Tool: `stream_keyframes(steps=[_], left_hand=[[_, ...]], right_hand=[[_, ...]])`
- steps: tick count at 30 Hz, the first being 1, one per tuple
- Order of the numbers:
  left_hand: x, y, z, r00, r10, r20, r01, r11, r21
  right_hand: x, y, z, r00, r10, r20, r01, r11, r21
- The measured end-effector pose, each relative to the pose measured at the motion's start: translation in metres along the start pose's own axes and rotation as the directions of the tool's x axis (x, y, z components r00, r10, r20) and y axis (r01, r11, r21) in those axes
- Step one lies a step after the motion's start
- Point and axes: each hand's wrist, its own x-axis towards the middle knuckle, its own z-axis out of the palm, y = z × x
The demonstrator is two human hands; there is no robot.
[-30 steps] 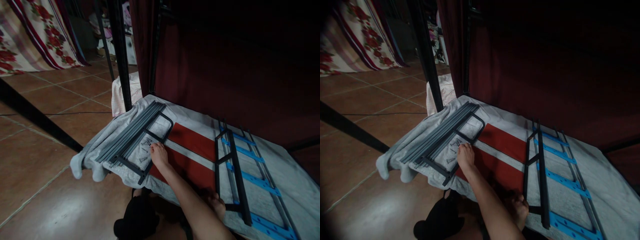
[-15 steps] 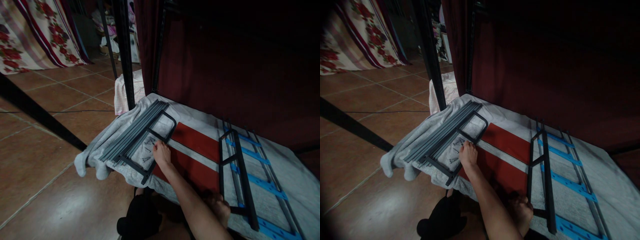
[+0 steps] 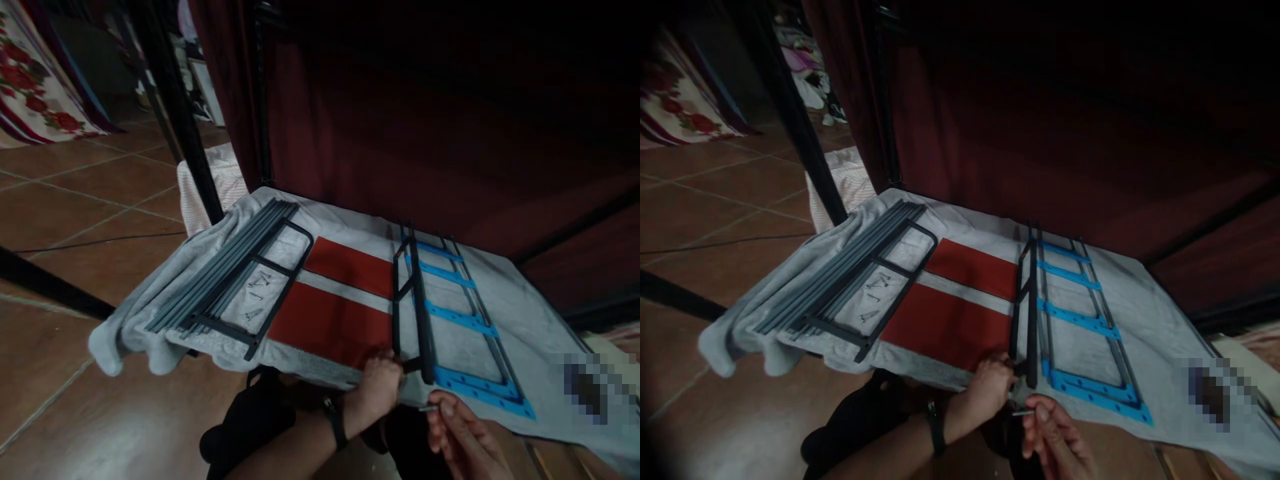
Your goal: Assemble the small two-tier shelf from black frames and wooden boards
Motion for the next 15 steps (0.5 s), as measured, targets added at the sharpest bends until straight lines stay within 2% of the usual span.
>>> stream_keyframes(steps=[2,4,7,12,15], left_hand=[[0.004,0.004,0.006,0.999,-0.039,-0.007,0.039,0.996,0.075],[0.006,0.004,0.008,0.999,-0.05,-0.02,0.052,0.989,0.138],[0.012,-0.002,0.01,0.996,-0.044,-0.075,0.057,0.981,0.183],[0.019,-0.01,0.014,0.995,0.017,-0.103,0.005,0.978,0.211],[0.018,-0.01,0.016,0.992,0.017,-0.129,0.009,0.979,0.206]], right_hand=[[0.0,0.016,-0.033,0.975,-0.004,-0.222,0.026,0.995,0.098],[0.004,0.031,-0.047,0.946,-0.001,-0.323,0.048,0.99,0.136],[0.023,0.047,-0.047,0.961,-0.04,-0.275,0.074,0.991,0.115],[0.068,0.067,-0.035,0.953,-0.14,-0.27,0.179,0.976,0.126],[0.086,0.075,-0.032,0.959,-0.154,-0.236,0.178,0.98,0.084]])
